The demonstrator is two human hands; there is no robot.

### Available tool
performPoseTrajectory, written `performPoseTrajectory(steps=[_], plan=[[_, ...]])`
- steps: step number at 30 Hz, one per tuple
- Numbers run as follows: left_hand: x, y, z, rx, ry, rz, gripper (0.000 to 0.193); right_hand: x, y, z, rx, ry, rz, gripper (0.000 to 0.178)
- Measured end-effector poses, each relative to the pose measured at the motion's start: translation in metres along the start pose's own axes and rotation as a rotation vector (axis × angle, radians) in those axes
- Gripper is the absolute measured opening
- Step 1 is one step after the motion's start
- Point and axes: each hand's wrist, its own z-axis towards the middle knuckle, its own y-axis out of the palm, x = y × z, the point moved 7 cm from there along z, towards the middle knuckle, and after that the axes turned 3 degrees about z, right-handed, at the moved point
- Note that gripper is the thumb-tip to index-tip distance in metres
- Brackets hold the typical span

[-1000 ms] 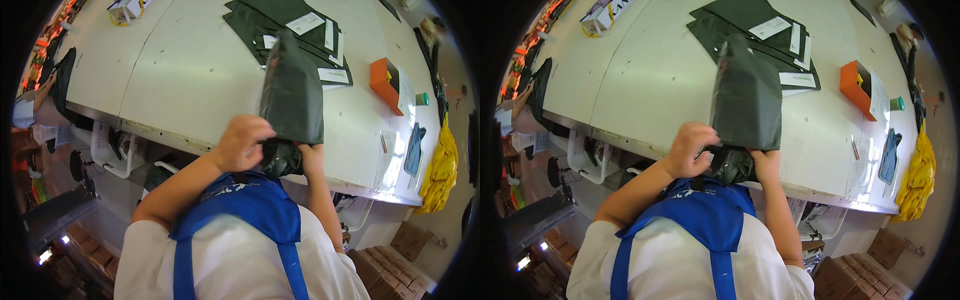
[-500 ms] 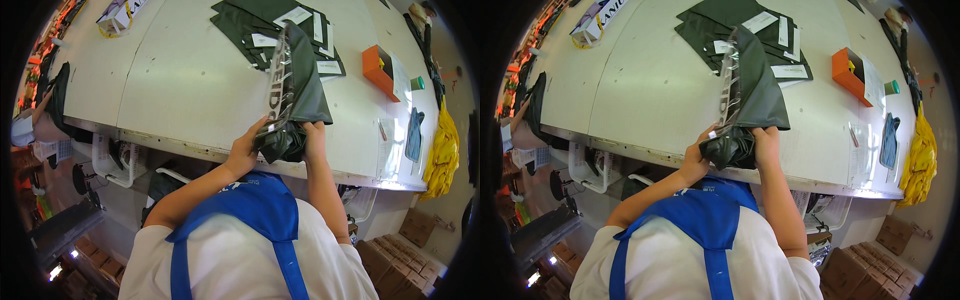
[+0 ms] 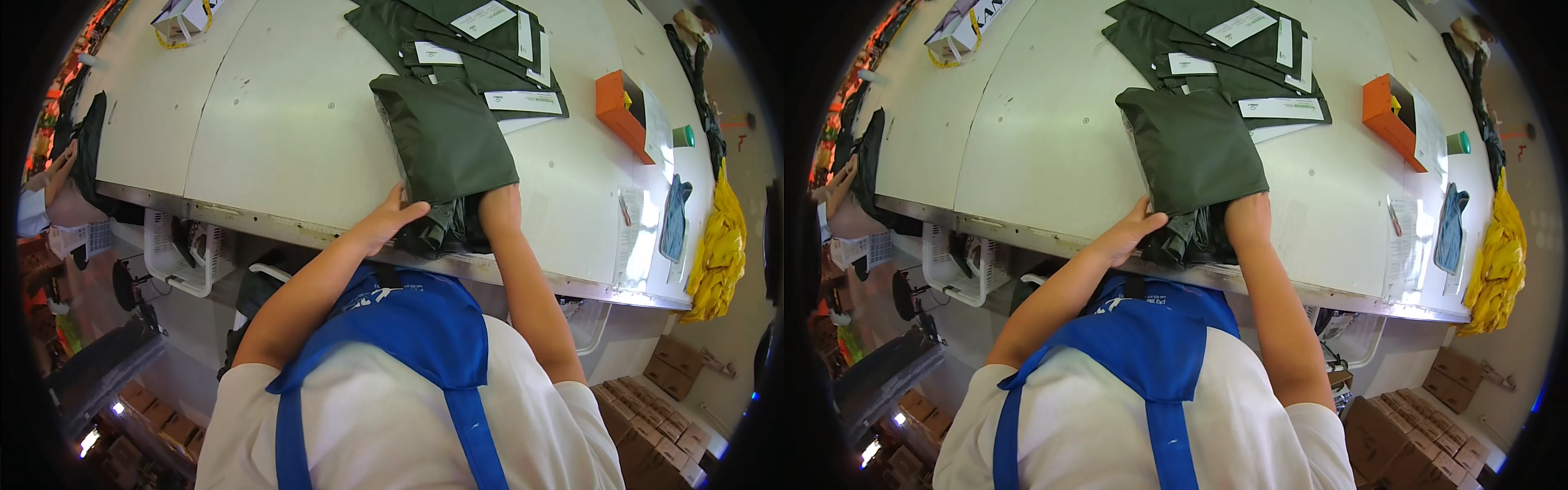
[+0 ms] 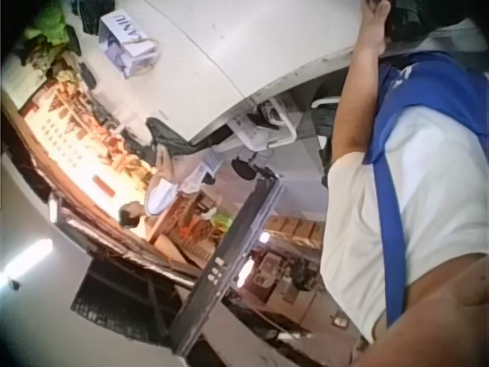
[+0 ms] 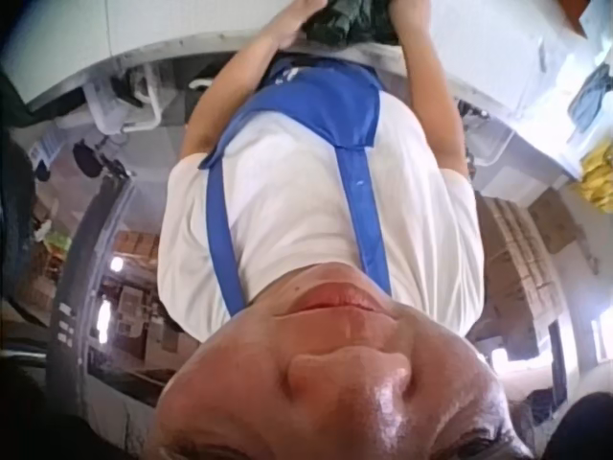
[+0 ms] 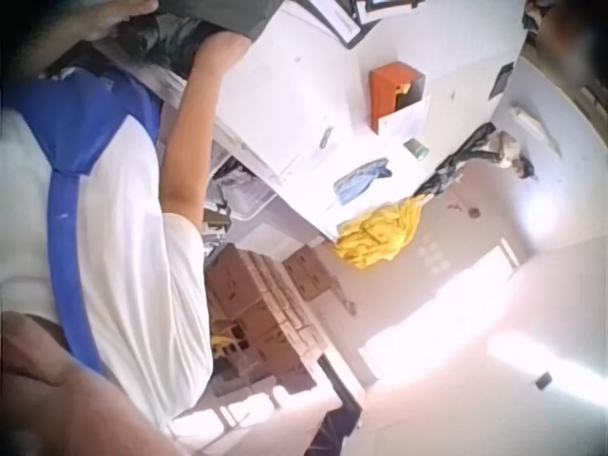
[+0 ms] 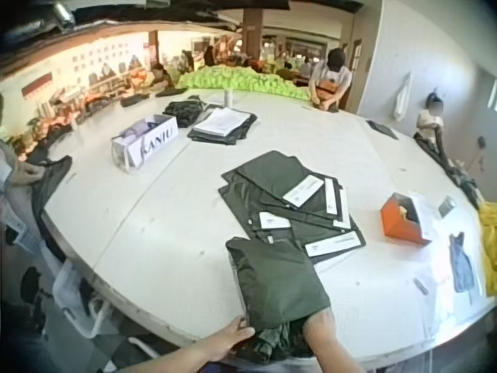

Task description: The person folds a green jacket on a white table, smoothing the fabric, aligning edges, and folding it into a compact rectangle. The person then places the folded jacket into a small green pouch and sets it aside.

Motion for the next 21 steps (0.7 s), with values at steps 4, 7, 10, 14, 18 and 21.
performPoseTrajectory(steps=[4,7,10,14,18,21], plan=[[0.041,0.020,0.010,0.098,0.153,0.257,0.101,-0.035,0.021,-0.006,-0.099,-0.414,-0.353,0.038],[0.025,0.015,0.014,0.020,0.102,0.325,0.090,-0.064,0.011,-0.007,-0.010,-0.438,-0.367,0.028],[0.011,0.000,0.012,-0.037,0.058,0.211,0.082,-0.061,0.033,-0.014,-0.148,-0.328,-0.277,0.028],[0.017,-0.011,0.003,-0.016,0.040,0.169,0.084,-0.056,0.027,-0.003,-0.006,-0.355,-0.214,0.033],[0.012,-0.013,0.009,-0.123,-0.007,0.054,0.083,-0.040,0.040,0.018,0.006,-0.375,-0.098,0.039],[0.014,-0.008,0.009,-0.099,-0.035,-0.009,0.078,-0.041,0.060,0.012,-0.034,-0.514,-0.138,0.044]])
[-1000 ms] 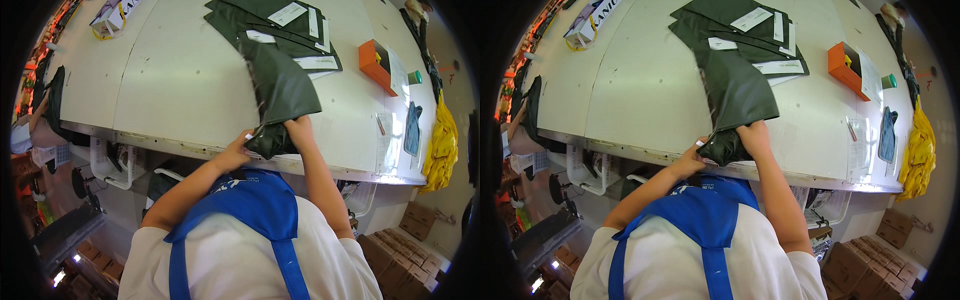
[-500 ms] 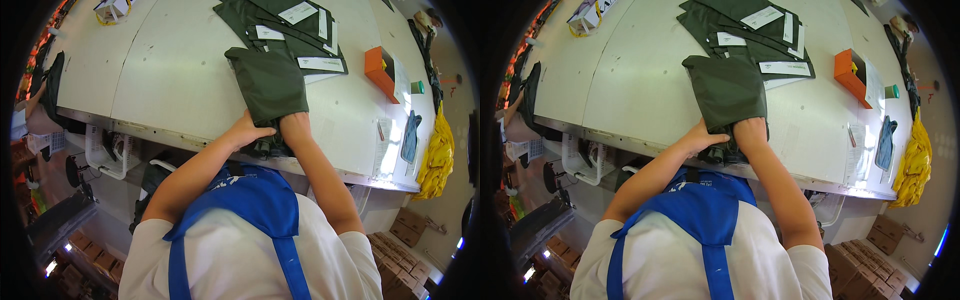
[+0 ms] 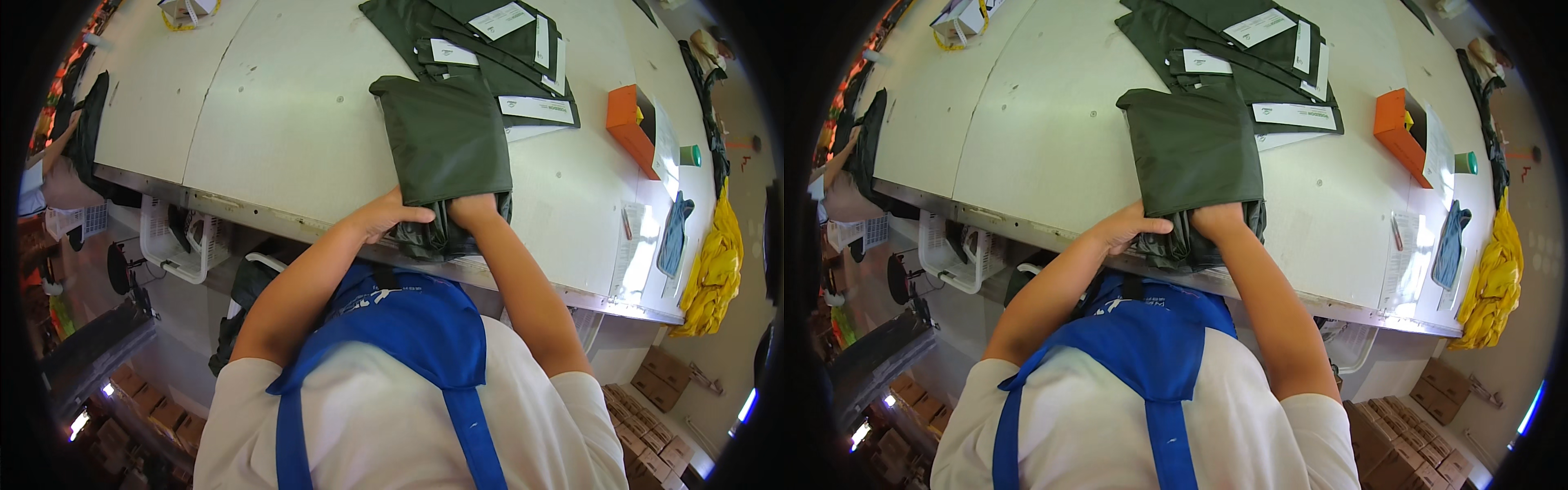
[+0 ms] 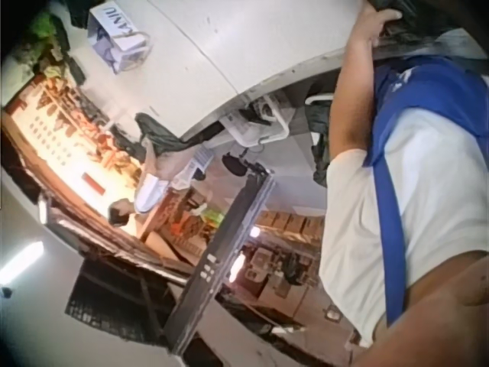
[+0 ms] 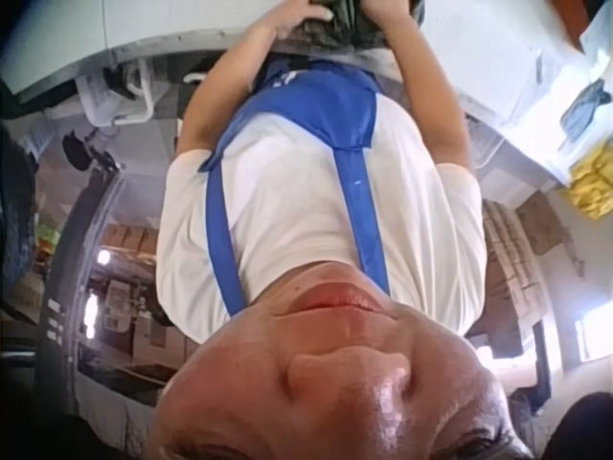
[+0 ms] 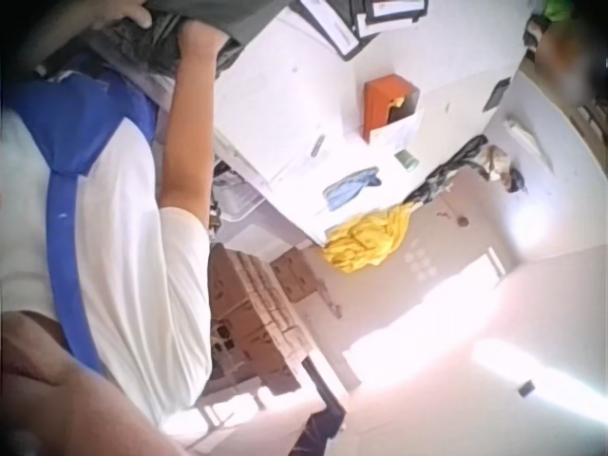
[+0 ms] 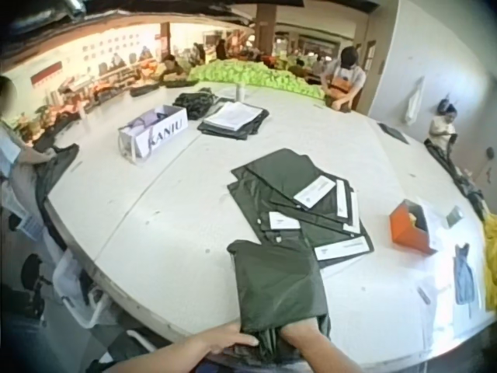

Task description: The person folds a green jacket on a white table, smoothing the fabric, aligning edges, and folding it into a compact rectangle. The person then places the folded jacket into a small green pouch and sets it aside.

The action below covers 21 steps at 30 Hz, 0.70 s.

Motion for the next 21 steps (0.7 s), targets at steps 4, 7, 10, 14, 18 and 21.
performPoseTrajectory(steps=[4,7,10,14,18,21], plan=[[-0.007,0.000,0.013,0.175,0.128,0.144,0.071,-0.009,0.010,0.005,-0.076,-0.060,-0.022,0.050],[-0.016,-0.008,0.004,0.273,0.211,0.187,0.073,0.017,-0.011,0.021,-0.103,0.034,0.065,0.054],[-0.030,-0.013,-0.005,0.194,0.138,0.114,0.081,0.058,0.017,-0.002,-0.071,0.275,0.686,0.055],[-0.032,-0.017,-0.012,0.132,0.046,-0.029,0.081,0.048,0.028,-0.012,-0.063,0.261,0.536,0.056],[-0.005,-0.003,-0.018,0.276,0.070,0.024,0.088,0.027,0.032,0.000,-0.207,0.178,0.109,0.060],[-0.011,-0.016,-0.017,0.433,0.111,0.251,0.090,0.021,0.026,0.016,0.005,-0.020,-0.060,0.057]])
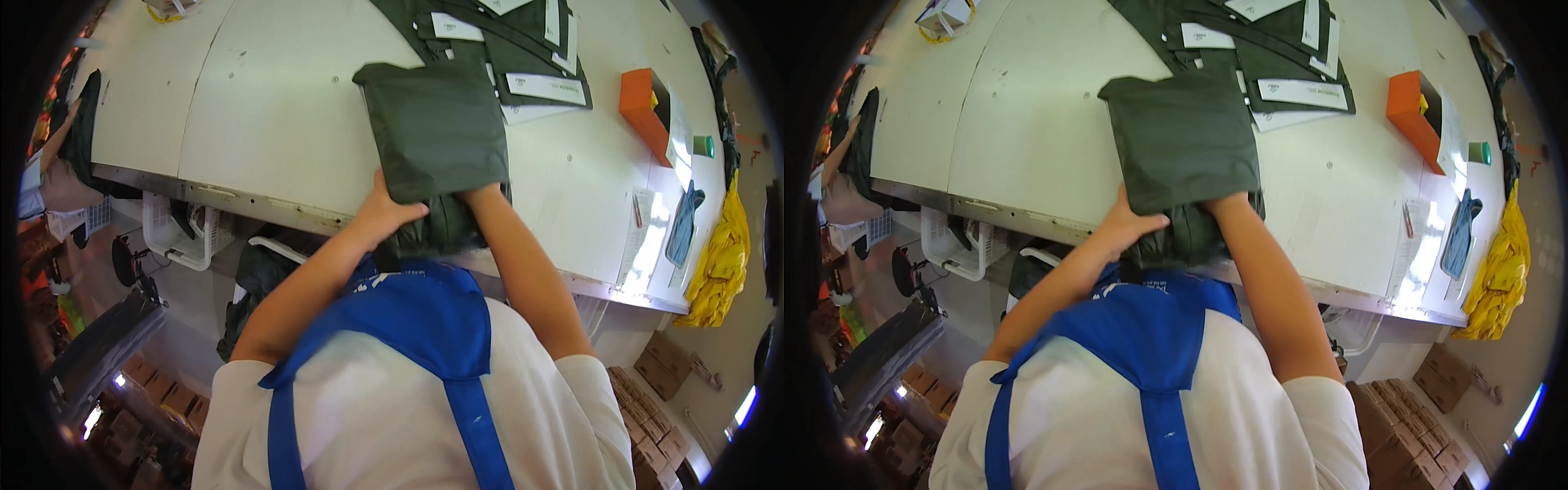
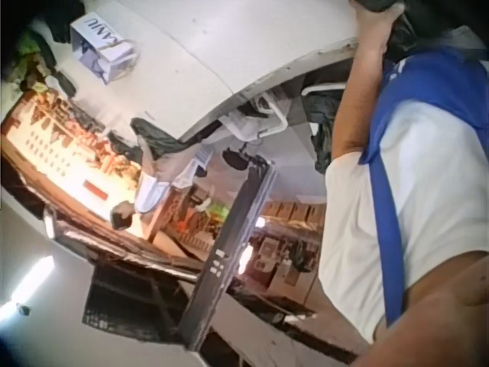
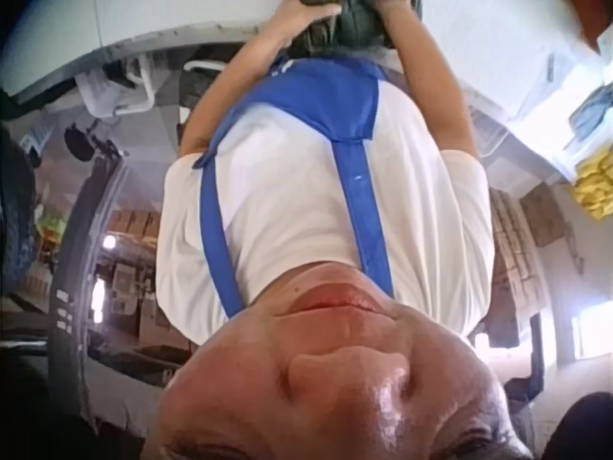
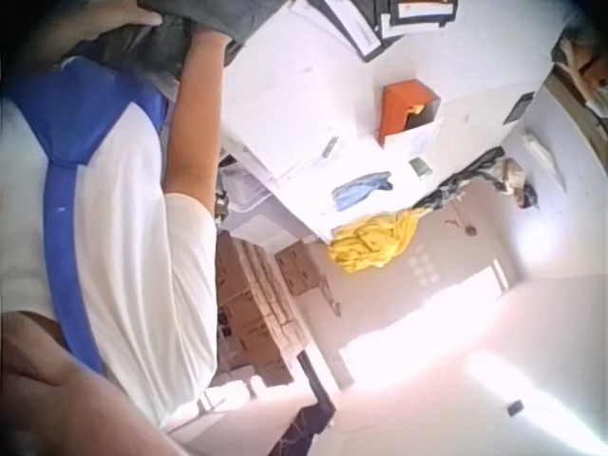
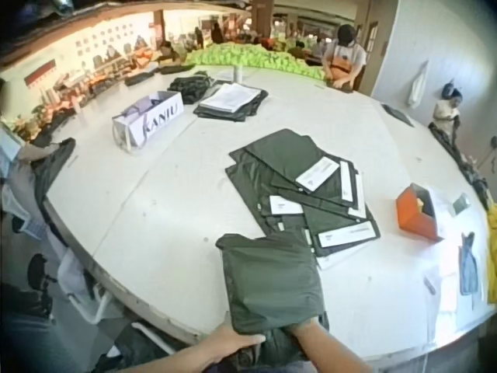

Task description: The person folds a green jacket on a white table, smoothing the fabric, aligning edges, and folding it into a compact rectangle. The person then places the folded jacket into a small green pouch and sets it aside.

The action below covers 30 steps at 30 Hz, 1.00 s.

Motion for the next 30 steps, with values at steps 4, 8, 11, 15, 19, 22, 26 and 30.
performPoseTrajectory(steps=[4,8,11,15,19,22,26,30], plan=[[-0.023,-0.026,0.022,0.012,-0.026,0.167,0.074,0.023,0.020,0.016,-0.301,0.181,0.285,0.057],[-0.023,-0.037,0.017,0.036,-0.155,0.151,0.061,-0.046,-0.058,-0.009,-0.436,0.032,0.304,0.069],[-0.030,-0.035,0.022,0.015,-0.189,0.109,0.061,-0.065,-0.085,-0.042,-0.352,-0.170,0.206,0.081],[-0.024,-0.032,0.020,-0.019,-0.269,-0.022,0.065,-0.053,-0.079,-0.057,-0.252,-0.193,0.257,0.075],[-0.017,-0.025,0.008,-0.138,-0.330,-0.327,0.066,-0.029,-0.074,-0.038,-0.315,-0.090,0.435,0.048],[-0.030,-0.020,-0.006,-0.112,-0.364,-0.545,0.064,-0.015,-0.066,-0.024,-0.408,-0.001,0.560,0.038],[-0.019,-0.005,-0.036,-0.154,-0.032,-0.508,0.071,0.004,-0.052,-0.012,-0.534,0.190,0.792,0.035],[0.029,-0.002,-0.034,0.079,0.311,-0.032,0.100,0.016,-0.047,0.000,-0.699,0.438,1.230,0.034]])
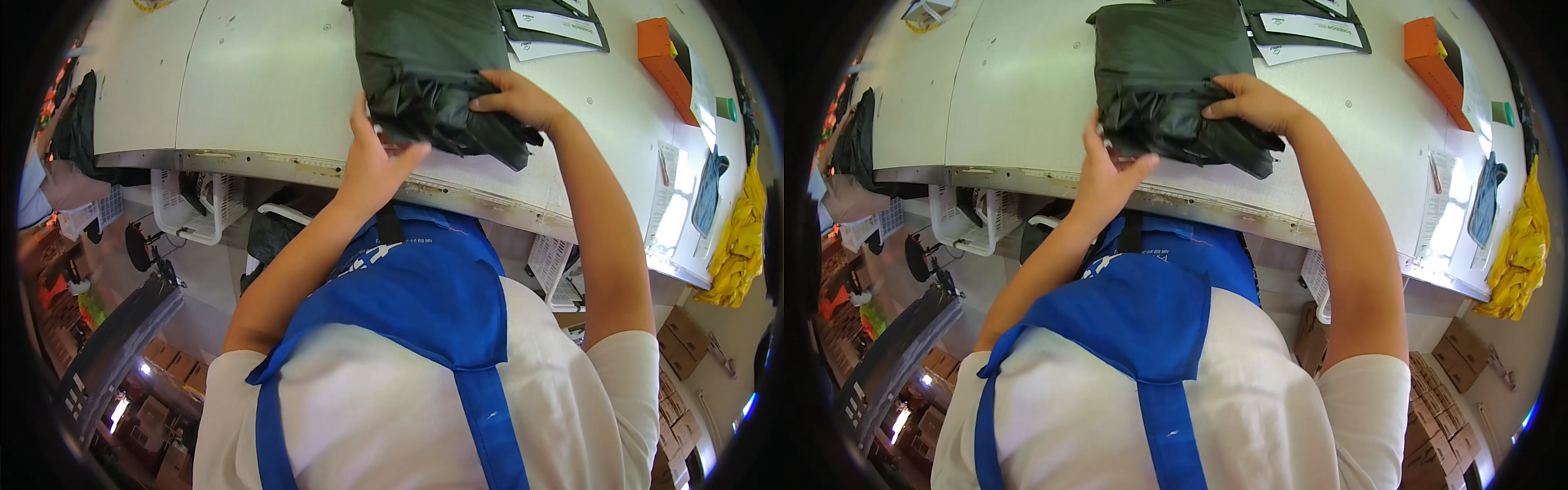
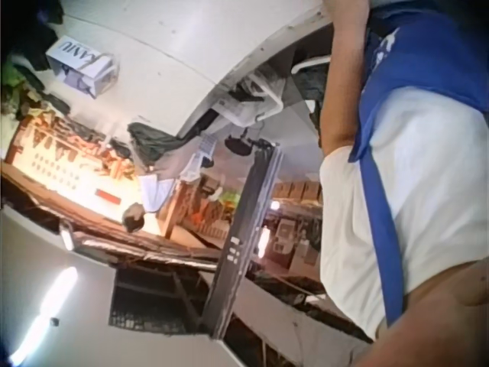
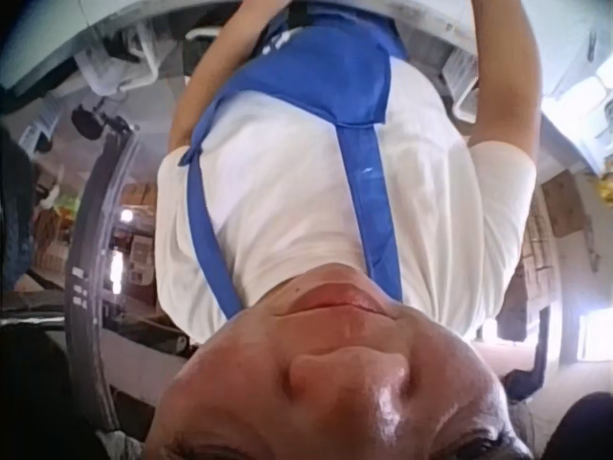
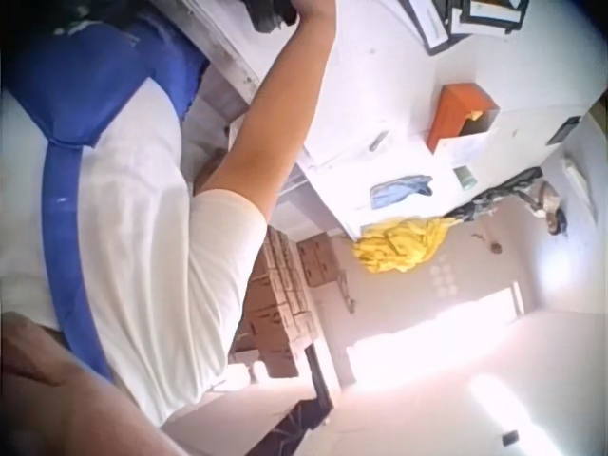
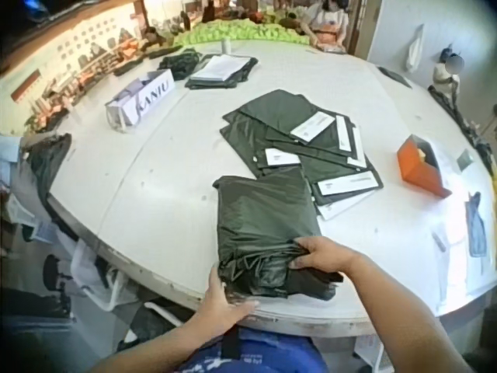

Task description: The person folds a green jacket on a white table, smoothing the fabric, aligning edges, and folding it into a compact rectangle. The person then places the folded jacket into a small green pouch and sets it aside.

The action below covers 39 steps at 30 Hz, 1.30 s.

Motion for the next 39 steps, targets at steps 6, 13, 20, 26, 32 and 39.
performPoseTrajectory(steps=[6,13,20,26,32,39], plan=[[0.029,0.025,0.018,0.269,0.250,0.462,0.113,0.007,-0.007,0.018,-0.071,0.047,0.129,0.032],[0.018,0.036,0.031,0.161,0.316,0.403,0.097,0.026,-0.027,0.036,-0.133,0.007,0.278,0.037],[0.009,0.032,0.038,0.057,0.450,0.403,0.063,0.052,-0.042,0.049,-0.097,0.224,0.393,0.036],[0.028,0.041,0.025,0.155,0.639,0.964,0.060,0.046,-0.037,0.055,-0.162,0.221,0.366,0.035],[0.019,0.038,0.018,0.231,0.634,1.233,0.036,0.043,-0.035,0.052,-0.190,0.225,0.377,0.038],[0.019,0.046,0.026,-0.116,0.098,1.173,0.030,0.036,-0.029,0.053,-0.194,0.198,0.309,0.038]])
